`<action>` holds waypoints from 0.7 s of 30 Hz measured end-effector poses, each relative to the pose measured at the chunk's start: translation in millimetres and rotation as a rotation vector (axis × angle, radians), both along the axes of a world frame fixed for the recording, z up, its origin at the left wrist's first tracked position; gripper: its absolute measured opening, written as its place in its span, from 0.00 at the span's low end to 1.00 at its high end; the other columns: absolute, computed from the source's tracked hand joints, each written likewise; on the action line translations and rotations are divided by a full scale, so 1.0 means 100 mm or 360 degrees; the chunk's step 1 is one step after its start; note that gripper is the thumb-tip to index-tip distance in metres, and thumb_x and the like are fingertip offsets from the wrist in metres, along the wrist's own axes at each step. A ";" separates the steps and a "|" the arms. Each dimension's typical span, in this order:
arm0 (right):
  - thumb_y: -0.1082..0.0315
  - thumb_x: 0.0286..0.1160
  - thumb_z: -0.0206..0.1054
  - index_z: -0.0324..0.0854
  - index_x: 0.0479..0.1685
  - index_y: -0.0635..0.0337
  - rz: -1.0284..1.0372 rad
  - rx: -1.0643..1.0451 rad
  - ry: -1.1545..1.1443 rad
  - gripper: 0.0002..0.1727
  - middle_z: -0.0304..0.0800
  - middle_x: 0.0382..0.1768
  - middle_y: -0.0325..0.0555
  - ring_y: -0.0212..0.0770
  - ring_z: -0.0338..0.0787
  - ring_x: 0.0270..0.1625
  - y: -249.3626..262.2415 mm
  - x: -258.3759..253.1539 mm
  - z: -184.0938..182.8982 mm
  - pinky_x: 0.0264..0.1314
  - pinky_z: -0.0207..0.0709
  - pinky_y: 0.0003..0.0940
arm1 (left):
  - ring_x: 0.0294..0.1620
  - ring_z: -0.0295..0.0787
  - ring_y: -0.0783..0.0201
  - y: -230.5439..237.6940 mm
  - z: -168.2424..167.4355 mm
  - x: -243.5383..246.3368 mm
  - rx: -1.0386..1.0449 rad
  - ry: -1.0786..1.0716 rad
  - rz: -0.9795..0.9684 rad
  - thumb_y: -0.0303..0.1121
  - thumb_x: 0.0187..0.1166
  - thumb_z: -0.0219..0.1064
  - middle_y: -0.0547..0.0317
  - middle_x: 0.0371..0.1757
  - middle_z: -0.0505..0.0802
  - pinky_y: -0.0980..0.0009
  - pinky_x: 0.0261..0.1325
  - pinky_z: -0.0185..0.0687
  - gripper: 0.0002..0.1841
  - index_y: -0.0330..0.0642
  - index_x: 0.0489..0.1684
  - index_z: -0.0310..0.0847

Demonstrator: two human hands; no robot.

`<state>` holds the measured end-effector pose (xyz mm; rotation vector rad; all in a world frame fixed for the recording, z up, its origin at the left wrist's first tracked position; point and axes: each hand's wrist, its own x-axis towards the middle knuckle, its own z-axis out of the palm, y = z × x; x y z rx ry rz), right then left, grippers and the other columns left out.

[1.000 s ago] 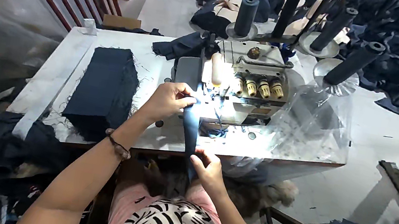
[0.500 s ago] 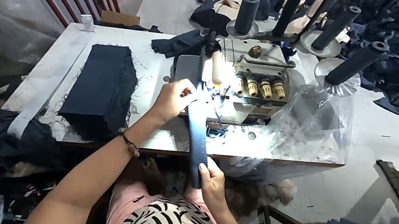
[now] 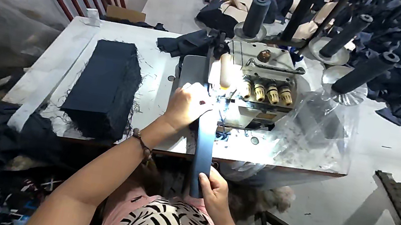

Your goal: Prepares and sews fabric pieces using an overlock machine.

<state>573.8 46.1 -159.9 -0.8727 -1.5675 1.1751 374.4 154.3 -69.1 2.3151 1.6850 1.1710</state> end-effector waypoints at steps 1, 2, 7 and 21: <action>0.72 0.78 0.59 0.90 0.33 0.67 -0.0023 0.0030 -0.0014 0.14 0.92 0.38 0.43 0.23 0.90 0.43 0.04 -0.01 0.02 0.51 0.84 0.19 | 0.55 0.89 0.44 0.10 -0.01 0.00 0.0013 -0.0016 0.0022 0.35 0.73 0.77 0.46 0.51 0.93 0.46 0.59 0.82 0.09 0.38 0.37 0.92; 0.72 0.78 0.60 0.90 0.32 0.67 -0.0042 0.0056 -0.0029 0.14 0.92 0.37 0.43 0.23 0.89 0.43 0.08 -0.02 0.03 0.50 0.84 0.19 | 0.54 0.90 0.46 0.20 -0.03 -0.01 0.0032 -0.0015 0.0042 0.38 0.73 0.76 0.48 0.48 0.95 0.46 0.58 0.82 0.10 0.39 0.35 0.93; 0.71 0.79 0.61 0.86 0.27 0.65 -0.0167 0.0048 -0.0089 0.14 0.86 0.26 0.37 0.19 0.85 0.33 0.31 -0.13 0.07 0.39 0.80 0.16 | 0.58 0.89 0.45 -0.08 0.04 -0.07 -0.0074 0.0064 -0.0021 0.35 0.72 0.79 0.49 0.54 0.94 0.43 0.62 0.81 0.10 0.43 0.47 0.93; 0.73 0.83 0.56 0.87 0.32 0.64 -0.0178 -0.0026 0.0153 0.15 0.88 0.27 0.36 0.24 0.86 0.33 1.02 -0.43 0.14 0.42 0.82 0.23 | 0.75 0.83 0.45 0.01 0.12 -0.14 -0.0301 0.0422 -0.0012 0.51 0.83 0.65 0.56 0.62 0.95 0.34 0.81 0.64 0.19 0.52 0.61 0.91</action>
